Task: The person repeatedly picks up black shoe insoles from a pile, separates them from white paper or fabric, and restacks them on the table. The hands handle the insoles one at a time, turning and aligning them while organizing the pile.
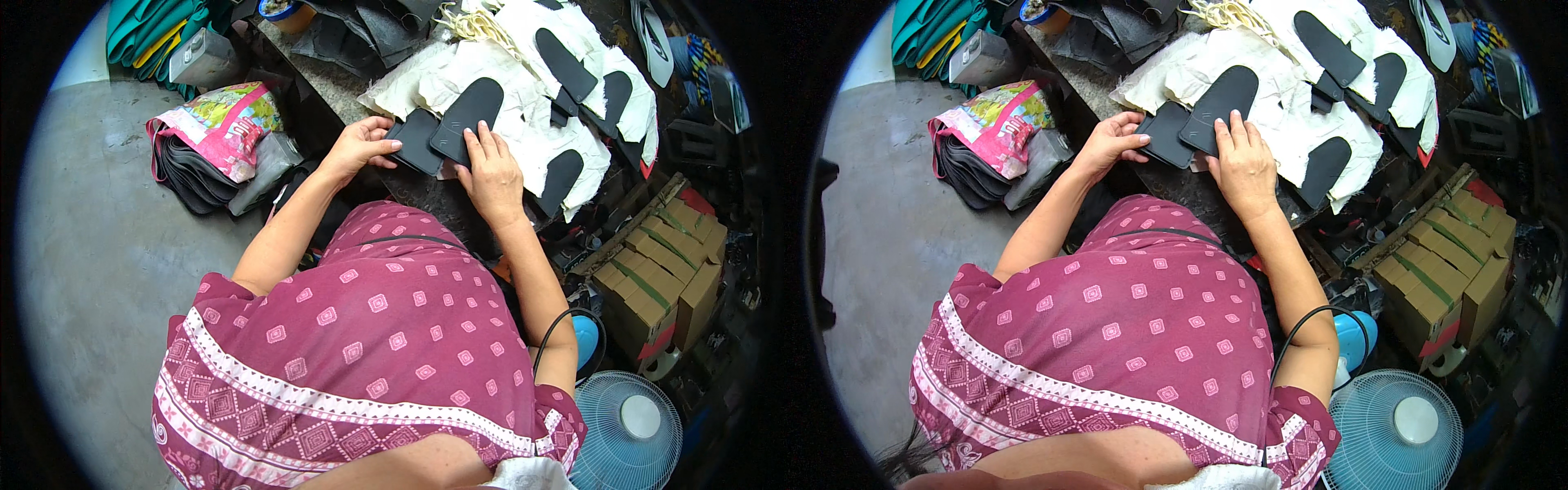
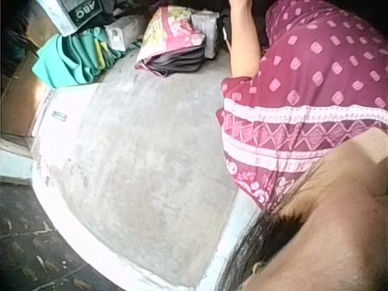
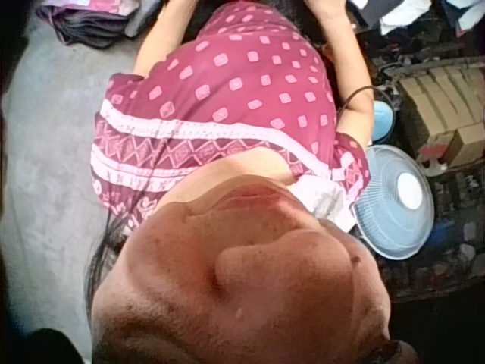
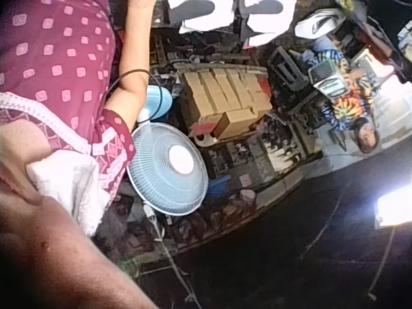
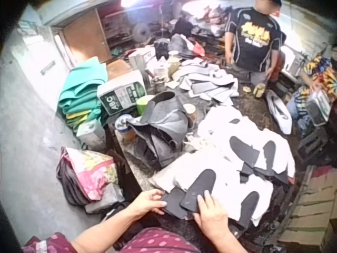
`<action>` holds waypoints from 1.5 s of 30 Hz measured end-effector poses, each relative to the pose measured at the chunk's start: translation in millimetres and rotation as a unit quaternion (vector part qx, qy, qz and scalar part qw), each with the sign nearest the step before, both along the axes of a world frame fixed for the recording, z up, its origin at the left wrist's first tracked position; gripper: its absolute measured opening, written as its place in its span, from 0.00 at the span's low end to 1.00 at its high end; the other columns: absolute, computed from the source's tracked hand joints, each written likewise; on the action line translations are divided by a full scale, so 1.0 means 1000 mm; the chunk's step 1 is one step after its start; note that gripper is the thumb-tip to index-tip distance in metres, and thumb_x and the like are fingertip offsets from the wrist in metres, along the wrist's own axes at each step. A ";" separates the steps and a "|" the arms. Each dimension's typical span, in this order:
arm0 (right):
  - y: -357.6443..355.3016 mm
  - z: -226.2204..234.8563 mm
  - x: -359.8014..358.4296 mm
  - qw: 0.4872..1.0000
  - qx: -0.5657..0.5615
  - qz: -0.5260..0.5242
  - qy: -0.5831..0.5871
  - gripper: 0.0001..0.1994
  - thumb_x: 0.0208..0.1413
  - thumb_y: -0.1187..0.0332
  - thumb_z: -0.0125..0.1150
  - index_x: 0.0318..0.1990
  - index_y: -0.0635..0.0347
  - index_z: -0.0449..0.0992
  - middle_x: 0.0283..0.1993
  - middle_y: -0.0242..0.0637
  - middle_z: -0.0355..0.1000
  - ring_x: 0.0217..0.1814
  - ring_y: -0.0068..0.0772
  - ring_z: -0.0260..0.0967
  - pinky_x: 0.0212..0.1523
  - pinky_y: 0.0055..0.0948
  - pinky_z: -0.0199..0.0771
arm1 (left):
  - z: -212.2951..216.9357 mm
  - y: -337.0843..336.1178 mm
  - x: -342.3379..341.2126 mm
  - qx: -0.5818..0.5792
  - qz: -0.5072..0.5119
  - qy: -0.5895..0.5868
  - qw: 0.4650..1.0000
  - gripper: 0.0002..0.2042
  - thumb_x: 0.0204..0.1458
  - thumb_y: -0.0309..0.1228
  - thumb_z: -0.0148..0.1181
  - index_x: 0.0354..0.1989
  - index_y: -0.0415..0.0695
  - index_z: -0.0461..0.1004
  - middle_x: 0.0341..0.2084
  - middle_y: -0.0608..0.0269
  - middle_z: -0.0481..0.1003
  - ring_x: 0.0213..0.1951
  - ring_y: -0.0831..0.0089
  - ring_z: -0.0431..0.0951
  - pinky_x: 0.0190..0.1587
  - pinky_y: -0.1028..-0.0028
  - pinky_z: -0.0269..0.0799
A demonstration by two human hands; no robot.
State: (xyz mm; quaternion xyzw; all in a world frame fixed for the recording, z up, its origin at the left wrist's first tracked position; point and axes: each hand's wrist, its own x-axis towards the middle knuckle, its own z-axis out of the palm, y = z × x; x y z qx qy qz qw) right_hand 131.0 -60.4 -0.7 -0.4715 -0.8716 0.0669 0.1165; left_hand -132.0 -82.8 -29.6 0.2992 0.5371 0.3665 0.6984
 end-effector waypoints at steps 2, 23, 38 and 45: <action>0.000 -0.006 -0.001 1.000 0.009 -0.006 0.027 0.33 0.38 0.65 0.73 0.57 0.60 0.72 0.61 0.47 0.68 0.56 0.46 0.69 0.53 0.36 0.74 | 0.000 -0.001 0.000 0.008 -0.011 0.001 1.000 0.24 0.53 0.24 0.64 0.57 0.34 0.63 0.44 0.59 0.77 0.42 0.74 0.80 0.39 0.75 0.82; 0.046 0.055 0.045 0.923 0.129 -0.148 0.329 0.12 0.63 0.68 0.54 0.50 0.65 0.73 0.31 0.49 0.75 0.26 0.50 0.74 0.29 0.40 0.74 | 0.077 -0.030 0.008 0.235 0.041 0.290 0.927 0.18 0.44 0.21 0.54 0.47 0.34 0.71 0.39 0.60 0.76 0.42 0.75 0.75 0.48 0.76 0.69; 0.019 0.005 -0.019 0.990 -0.071 -0.005 0.118 0.20 0.56 0.51 0.60 0.52 0.49 0.79 0.60 0.45 0.69 0.51 0.49 0.72 0.48 0.42 0.77 | 0.160 -0.008 -0.010 0.329 0.321 0.140 0.877 0.17 0.50 0.20 0.53 0.50 0.33 0.70 0.43 0.57 0.75 0.43 0.74 0.76 0.49 0.77 0.70; 0.036 0.023 0.014 0.534 -0.494 -0.057 0.684 0.45 0.61 0.29 0.27 0.63 0.64 0.65 0.53 0.45 0.74 0.50 0.40 0.75 0.51 0.39 0.75 | 0.097 0.022 0.057 0.278 0.206 -0.014 0.938 0.20 0.56 0.22 0.54 0.57 0.38 0.62 0.54 0.55 0.70 0.51 0.71 0.73 0.51 0.74 0.72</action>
